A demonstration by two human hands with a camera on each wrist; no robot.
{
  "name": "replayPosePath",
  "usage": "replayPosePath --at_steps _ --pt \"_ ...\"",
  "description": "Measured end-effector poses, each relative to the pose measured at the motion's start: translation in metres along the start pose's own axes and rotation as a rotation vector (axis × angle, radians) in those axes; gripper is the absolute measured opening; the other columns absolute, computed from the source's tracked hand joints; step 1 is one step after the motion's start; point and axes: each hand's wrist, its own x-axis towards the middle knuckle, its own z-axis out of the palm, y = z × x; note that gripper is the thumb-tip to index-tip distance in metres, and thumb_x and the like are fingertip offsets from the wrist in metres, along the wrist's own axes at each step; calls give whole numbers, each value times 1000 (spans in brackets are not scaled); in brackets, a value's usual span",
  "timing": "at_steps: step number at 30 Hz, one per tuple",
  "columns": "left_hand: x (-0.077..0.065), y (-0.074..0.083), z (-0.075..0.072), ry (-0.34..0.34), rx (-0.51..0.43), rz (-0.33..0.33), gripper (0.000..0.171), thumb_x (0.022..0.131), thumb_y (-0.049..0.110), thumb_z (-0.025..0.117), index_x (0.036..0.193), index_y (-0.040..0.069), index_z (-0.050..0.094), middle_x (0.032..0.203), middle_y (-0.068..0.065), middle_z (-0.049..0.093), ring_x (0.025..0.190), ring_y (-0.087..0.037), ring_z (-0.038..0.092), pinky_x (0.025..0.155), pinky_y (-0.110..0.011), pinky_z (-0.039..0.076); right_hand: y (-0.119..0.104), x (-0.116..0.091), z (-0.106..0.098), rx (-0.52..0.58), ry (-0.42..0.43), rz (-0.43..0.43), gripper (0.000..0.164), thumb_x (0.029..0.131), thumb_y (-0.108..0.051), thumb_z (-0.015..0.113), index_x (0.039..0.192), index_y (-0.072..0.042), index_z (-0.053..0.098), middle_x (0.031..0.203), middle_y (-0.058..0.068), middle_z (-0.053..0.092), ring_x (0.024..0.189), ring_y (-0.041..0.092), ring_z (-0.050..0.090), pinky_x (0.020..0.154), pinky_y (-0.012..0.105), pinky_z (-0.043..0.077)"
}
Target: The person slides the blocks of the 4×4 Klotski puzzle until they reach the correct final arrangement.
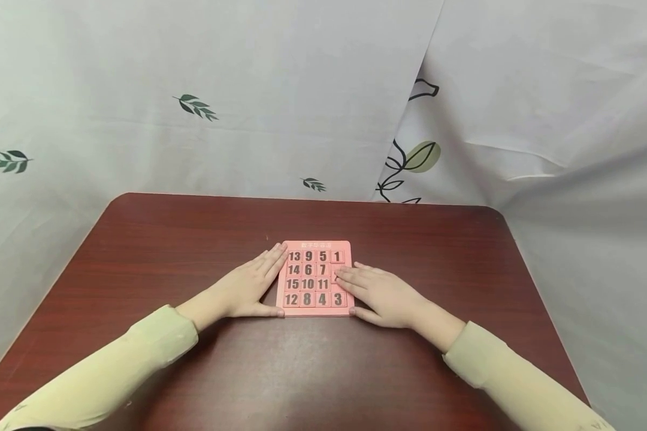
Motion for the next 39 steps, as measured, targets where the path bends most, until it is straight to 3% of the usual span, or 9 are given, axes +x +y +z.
replayPosePath --at_steps 9,22,27,34,39 --pt "2 0 2 -16 -1 -5 127 89 82 60 167 -7 13 177 -25 5 167 -37 11 136 -46 21 -10 -6 -5 5 55 -43 64 96 -38 75 149 -6 61 156 9 61 147 26 56 120 55 47" --pt "1 1 2 -26 -19 -8 127 90 81 59 168 -6 10 178 -24 4 167 -36 10 137 -44 19 24 25 -7 24 -67 115 67 102 -44 66 157 -7 52 163 10 52 156 30 45 130 52 36" --pt "1 0 1 -24 -6 -15 127 90 82 58 168 -6 10 178 -24 4 167 -36 10 137 -44 19 17 22 -6 32 -62 114 67 101 -43 68 156 -9 54 163 8 53 154 27 47 129 51 37" --pt "0 -1 2 -20 -8 -13 127 90 81 59 168 -6 11 178 -24 4 167 -36 10 137 -44 18 3 9 -3 1 -18 42 66 100 -42 70 153 -5 57 160 11 56 150 29 53 125 53 42" --pt "1 0 3 -22 -13 -9 126 90 81 58 168 -6 10 178 -24 4 167 -36 10 137 -44 19 4 13 -3 -14 -16 64 68 99 -43 71 155 -7 55 161 9 55 151 30 51 126 51 42"
